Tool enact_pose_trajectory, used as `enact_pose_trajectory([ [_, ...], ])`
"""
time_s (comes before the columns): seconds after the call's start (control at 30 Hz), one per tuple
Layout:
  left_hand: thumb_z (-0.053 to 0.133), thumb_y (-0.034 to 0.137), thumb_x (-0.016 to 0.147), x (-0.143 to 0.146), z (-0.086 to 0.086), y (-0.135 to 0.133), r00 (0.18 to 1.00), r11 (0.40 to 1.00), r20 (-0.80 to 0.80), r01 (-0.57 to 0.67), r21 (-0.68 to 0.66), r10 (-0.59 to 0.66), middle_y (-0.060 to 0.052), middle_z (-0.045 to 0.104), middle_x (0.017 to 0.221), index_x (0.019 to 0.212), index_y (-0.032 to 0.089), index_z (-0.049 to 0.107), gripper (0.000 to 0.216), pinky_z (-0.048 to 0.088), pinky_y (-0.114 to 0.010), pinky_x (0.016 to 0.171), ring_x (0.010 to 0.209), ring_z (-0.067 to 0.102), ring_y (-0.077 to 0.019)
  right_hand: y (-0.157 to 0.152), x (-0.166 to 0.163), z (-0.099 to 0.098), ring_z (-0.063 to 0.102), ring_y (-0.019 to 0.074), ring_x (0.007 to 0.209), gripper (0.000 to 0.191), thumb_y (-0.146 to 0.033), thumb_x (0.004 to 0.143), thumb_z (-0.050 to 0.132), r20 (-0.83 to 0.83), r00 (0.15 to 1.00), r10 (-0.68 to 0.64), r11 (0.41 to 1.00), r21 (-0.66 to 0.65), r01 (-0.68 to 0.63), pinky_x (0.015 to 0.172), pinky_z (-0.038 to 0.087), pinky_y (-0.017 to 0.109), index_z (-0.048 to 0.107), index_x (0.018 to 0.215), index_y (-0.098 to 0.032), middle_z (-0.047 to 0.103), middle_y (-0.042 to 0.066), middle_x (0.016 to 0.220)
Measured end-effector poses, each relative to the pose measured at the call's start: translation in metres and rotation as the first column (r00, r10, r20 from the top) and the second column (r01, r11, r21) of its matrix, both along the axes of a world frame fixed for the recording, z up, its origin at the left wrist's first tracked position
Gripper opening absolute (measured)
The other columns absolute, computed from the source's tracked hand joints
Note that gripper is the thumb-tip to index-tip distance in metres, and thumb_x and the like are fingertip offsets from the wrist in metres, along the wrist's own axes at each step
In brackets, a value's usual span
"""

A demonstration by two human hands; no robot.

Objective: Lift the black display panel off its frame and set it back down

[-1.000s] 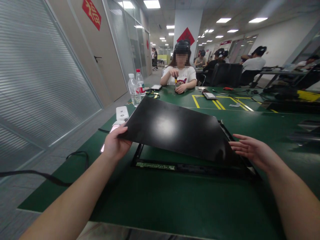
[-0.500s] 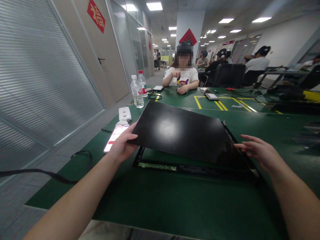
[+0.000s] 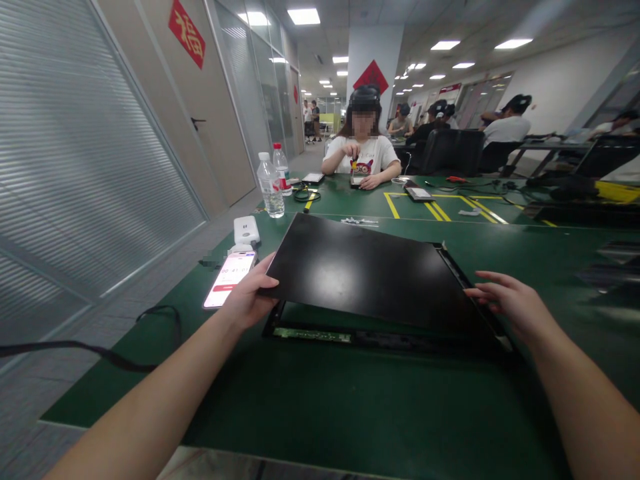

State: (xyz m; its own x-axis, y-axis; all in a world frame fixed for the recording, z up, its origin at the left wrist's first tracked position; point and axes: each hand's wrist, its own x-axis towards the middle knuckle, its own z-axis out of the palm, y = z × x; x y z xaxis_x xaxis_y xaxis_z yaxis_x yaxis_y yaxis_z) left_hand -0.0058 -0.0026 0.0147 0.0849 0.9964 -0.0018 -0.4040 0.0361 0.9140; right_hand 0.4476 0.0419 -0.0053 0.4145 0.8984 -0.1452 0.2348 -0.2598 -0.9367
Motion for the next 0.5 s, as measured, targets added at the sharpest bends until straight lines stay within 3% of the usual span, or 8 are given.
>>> enact_pose_trajectory([
  [0.23, 0.064, 0.011, 0.059, 0.004, -0.007, 0.001, 1.0, 1.0, -0.007, 0.013, -0.024, -0.013, -0.007, 0.073, 0.112, 0.136, 0.02, 0.059, 0.078, 0.057, -0.035, 0.076, 0.094, 0.069, -0.0273, 0.003, 0.01, -0.008, 0.063, 0.0174, 0.063, 0.031, -0.026, 0.067, 0.069, 0.086, 0.996, -0.016, 0.999, 0.033, 0.013, 0.047, 0.04, 0.025, 0.07, 0.099, -0.023, 0.075, 0.006, 0.076],
  [0.5, 0.064, 0.01, 0.061, 0.004, -0.015, 0.004, 0.998, 0.998, 0.004, 0.057, -0.033, -0.057, -0.006, 0.075, 0.109, 0.138, 0.021, 0.058, 0.078, 0.055, -0.029, 0.07, 0.093, 0.069, -0.0255, 0.001, 0.005, -0.003, 0.065, 0.0187, 0.07, 0.032, -0.027, 0.068, 0.067, 0.129, 0.991, -0.035, 0.999, 0.008, 0.034, 0.055, 0.043, 0.028, 0.069, 0.1, -0.021, 0.074, 0.007, 0.074],
])
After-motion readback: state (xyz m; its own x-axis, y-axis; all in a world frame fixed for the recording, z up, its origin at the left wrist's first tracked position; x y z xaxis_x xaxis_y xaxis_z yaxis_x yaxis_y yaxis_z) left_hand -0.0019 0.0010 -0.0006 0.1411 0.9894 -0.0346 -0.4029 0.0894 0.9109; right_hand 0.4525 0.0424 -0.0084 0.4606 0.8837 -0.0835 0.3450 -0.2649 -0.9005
